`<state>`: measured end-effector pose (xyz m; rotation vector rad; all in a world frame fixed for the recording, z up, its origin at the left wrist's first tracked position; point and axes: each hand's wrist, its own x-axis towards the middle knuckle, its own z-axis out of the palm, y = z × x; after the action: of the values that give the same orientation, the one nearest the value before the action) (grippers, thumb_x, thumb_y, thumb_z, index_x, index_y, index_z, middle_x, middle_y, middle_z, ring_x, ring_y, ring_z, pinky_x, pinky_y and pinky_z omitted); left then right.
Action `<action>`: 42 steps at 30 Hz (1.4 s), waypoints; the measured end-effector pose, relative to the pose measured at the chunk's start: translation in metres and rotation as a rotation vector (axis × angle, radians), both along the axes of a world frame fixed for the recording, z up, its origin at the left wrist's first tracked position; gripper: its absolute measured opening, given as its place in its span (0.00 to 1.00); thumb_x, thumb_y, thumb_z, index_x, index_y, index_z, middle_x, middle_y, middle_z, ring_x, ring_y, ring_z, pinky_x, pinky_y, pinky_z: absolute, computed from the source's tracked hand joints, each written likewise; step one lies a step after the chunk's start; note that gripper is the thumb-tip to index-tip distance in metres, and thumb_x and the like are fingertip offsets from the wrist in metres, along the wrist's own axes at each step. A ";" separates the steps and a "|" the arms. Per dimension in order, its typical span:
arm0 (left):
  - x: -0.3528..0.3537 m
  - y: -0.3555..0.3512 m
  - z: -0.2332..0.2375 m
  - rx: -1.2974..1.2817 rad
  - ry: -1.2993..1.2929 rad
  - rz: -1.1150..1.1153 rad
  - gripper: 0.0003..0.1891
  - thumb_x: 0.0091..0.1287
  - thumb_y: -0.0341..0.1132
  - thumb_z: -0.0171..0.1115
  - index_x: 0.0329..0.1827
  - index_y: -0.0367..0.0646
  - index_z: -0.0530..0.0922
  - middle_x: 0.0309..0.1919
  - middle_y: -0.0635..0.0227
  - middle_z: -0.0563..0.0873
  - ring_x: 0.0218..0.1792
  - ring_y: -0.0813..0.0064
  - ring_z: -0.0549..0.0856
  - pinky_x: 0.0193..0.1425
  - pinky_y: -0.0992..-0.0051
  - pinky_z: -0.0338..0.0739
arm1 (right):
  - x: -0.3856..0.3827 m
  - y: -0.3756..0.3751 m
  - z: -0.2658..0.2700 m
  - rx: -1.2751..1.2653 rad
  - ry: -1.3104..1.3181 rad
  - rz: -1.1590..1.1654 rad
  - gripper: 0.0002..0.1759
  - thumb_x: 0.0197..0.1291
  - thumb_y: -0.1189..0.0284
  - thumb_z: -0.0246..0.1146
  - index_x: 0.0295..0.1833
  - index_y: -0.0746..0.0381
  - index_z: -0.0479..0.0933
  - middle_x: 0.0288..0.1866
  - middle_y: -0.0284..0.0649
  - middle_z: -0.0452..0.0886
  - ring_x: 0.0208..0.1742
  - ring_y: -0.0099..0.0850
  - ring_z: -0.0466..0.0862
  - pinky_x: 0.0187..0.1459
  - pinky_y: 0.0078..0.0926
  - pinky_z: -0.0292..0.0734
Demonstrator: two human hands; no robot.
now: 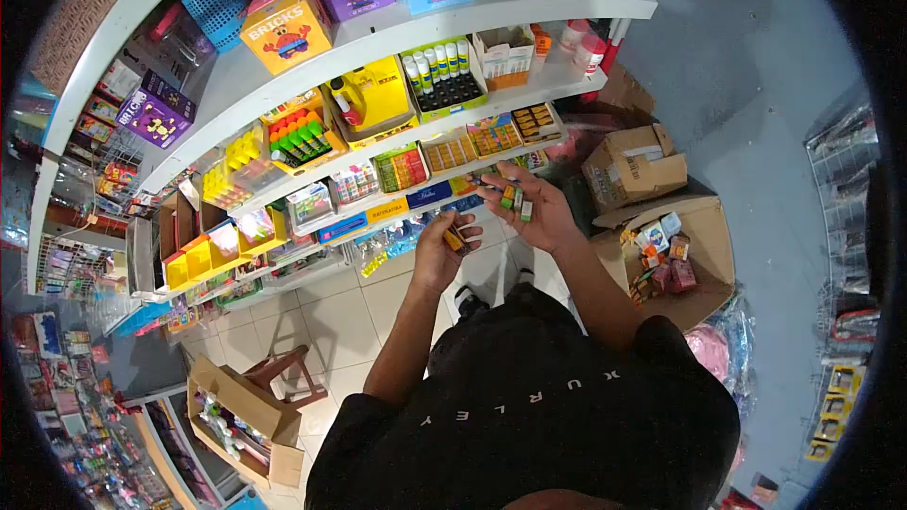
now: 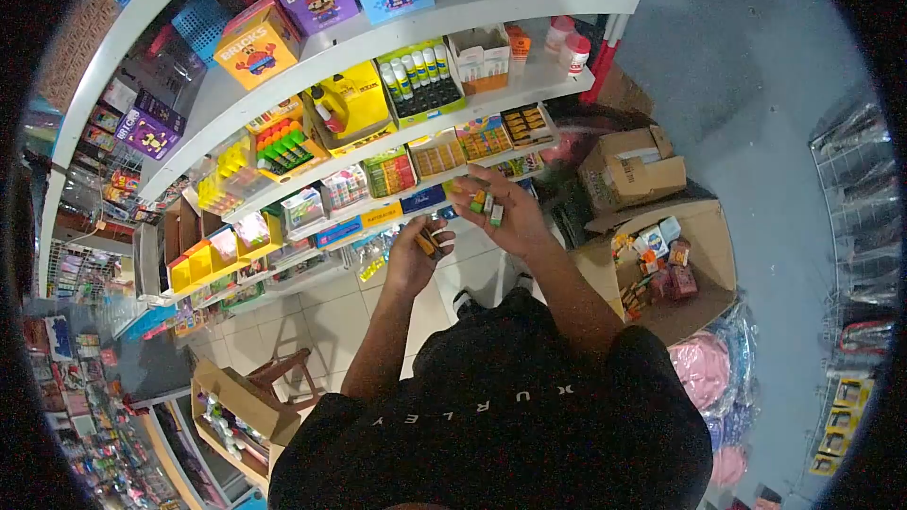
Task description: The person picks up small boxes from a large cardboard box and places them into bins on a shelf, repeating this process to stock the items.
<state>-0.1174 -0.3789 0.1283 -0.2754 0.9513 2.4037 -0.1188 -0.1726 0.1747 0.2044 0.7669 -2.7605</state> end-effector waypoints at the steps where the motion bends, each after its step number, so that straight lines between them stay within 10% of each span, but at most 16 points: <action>1: 0.000 -0.002 0.001 -0.008 0.005 0.009 0.11 0.72 0.43 0.57 0.46 0.45 0.75 0.41 0.65 0.84 0.40 0.67 0.86 0.43 0.67 0.81 | -0.001 0.000 -0.001 -0.012 -0.002 0.018 0.24 0.72 0.68 0.46 0.69 0.64 0.66 0.68 0.55 0.69 0.68 0.51 0.73 0.66 0.43 0.75; 10: 0.004 0.003 0.006 -0.351 0.339 -0.009 0.12 0.61 0.27 0.70 0.45 0.43 0.77 0.26 0.75 0.78 0.21 0.86 0.75 0.22 0.84 0.67 | -0.010 -0.003 0.007 0.062 -0.006 0.096 0.30 0.61 0.80 0.46 0.71 0.65 0.62 0.67 0.54 0.70 0.65 0.49 0.75 0.67 0.47 0.73; 17: -0.001 0.035 0.032 -0.956 1.013 0.096 0.23 0.56 0.29 0.76 0.56 0.46 0.81 0.32 0.69 0.83 0.32 0.81 0.80 0.37 0.78 0.77 | 0.000 -0.003 -0.015 0.145 -0.002 0.139 0.30 0.57 0.83 0.46 0.68 0.64 0.67 0.64 0.49 0.72 0.68 0.38 0.71 0.66 0.39 0.72; 34: -0.020 0.070 0.013 -0.965 0.725 -0.048 0.11 0.67 0.34 0.66 0.50 0.42 0.83 0.32 0.68 0.81 0.30 0.81 0.76 0.32 0.78 0.71 | -0.016 0.072 -0.029 0.501 -0.030 0.101 0.29 0.67 0.79 0.60 0.71 0.60 0.58 0.63 0.50 0.71 0.62 0.40 0.78 0.61 0.31 0.79; 42: -0.016 0.078 0.008 -0.984 0.739 -0.062 0.11 0.68 0.34 0.65 0.52 0.43 0.83 0.28 0.72 0.80 0.27 0.84 0.74 0.29 0.81 0.69 | -0.037 0.104 -0.058 0.856 0.180 0.091 0.23 0.58 0.68 0.70 0.50 0.61 0.64 0.48 0.40 0.71 0.55 0.33 0.77 0.53 0.27 0.78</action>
<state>-0.1333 -0.3006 0.1363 0.3361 2.3833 1.7758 -0.1563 -0.0688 0.1169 0.0731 1.9061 -2.2097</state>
